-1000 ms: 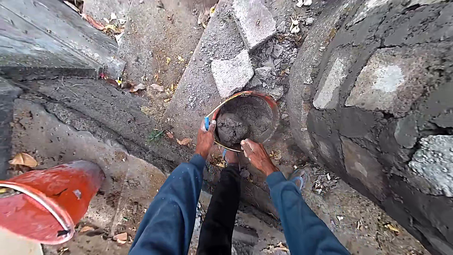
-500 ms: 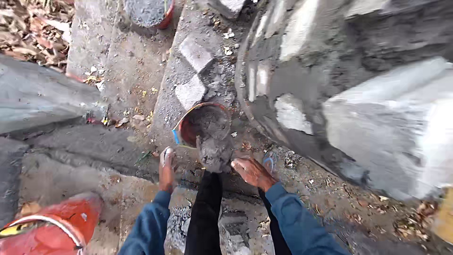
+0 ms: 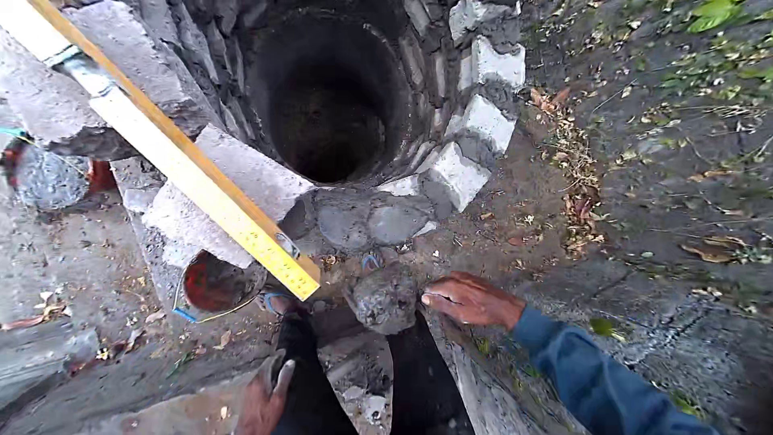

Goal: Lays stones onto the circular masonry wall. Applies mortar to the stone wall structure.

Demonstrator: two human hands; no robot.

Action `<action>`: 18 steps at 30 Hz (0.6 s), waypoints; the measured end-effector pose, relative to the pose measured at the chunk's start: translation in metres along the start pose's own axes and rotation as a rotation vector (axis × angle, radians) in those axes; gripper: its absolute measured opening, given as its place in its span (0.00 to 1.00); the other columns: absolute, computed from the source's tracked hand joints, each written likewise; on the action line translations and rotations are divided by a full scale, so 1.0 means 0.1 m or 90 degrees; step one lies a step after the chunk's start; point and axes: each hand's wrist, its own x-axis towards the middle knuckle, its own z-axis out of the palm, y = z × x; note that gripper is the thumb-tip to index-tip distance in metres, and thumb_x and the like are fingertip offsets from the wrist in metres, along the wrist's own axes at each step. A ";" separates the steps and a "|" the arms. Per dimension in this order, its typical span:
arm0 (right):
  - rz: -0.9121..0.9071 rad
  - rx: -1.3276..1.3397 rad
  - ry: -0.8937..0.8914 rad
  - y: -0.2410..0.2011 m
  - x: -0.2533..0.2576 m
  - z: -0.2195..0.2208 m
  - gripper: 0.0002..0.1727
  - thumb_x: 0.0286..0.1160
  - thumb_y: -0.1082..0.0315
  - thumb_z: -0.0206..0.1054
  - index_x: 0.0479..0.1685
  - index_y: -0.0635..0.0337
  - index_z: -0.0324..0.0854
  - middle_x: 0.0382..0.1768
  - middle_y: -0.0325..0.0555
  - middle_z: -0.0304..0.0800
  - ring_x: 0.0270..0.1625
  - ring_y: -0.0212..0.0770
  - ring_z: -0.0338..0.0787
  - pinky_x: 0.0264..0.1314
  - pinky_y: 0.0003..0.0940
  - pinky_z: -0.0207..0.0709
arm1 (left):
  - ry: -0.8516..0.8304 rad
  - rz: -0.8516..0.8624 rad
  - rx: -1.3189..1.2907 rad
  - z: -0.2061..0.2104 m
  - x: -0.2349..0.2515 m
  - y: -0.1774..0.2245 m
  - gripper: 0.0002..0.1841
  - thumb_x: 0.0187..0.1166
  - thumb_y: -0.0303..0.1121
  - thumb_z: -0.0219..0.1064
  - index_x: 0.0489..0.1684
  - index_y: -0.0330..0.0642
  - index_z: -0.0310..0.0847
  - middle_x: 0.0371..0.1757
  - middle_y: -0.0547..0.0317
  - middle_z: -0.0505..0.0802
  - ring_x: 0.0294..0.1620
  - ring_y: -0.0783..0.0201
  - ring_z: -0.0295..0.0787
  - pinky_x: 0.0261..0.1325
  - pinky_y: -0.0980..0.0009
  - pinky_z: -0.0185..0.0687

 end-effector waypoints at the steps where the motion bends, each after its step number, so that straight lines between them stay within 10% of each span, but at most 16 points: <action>1: 0.002 -0.015 0.020 0.16 -0.12 -0.17 0.29 0.92 0.46 0.46 0.34 0.59 0.80 0.22 0.50 0.78 0.31 0.52 0.84 0.38 0.55 0.75 | -0.004 0.098 0.046 0.12 -0.05 0.29 0.28 0.87 0.46 0.57 0.72 0.29 0.80 0.67 0.35 0.89 0.71 0.42 0.85 0.79 0.43 0.73; 7: -0.009 -0.118 0.216 0.96 -0.50 -0.91 0.28 0.90 0.44 0.47 0.27 0.52 0.80 0.16 0.40 0.75 0.23 0.42 0.81 0.26 0.46 0.72 | 0.184 0.593 -0.044 0.51 0.36 2.62 0.40 0.91 0.61 0.35 0.72 0.34 0.81 0.73 0.45 0.87 0.79 0.56 0.79 0.82 0.55 0.73; 12: -0.105 -0.316 0.522 1.52 -0.21 -0.81 0.29 0.85 0.46 0.49 0.31 0.57 0.87 0.27 0.47 0.88 0.28 0.49 0.90 0.24 0.48 0.79 | -0.103 0.354 -0.016 0.40 1.65 4.05 0.46 0.84 0.70 0.22 0.89 0.50 0.65 0.89 0.61 0.72 0.90 0.61 0.62 0.91 0.48 0.54; 18: 0.010 -0.359 0.704 1.75 0.00 -0.29 0.24 0.87 0.52 0.54 0.41 0.62 0.88 0.38 0.56 0.91 0.44 0.58 0.93 0.38 0.51 0.83 | -0.266 0.208 0.090 0.82 2.19 4.24 0.49 0.81 0.74 0.19 0.92 0.53 0.61 0.92 0.62 0.66 0.94 0.57 0.52 0.91 0.38 0.43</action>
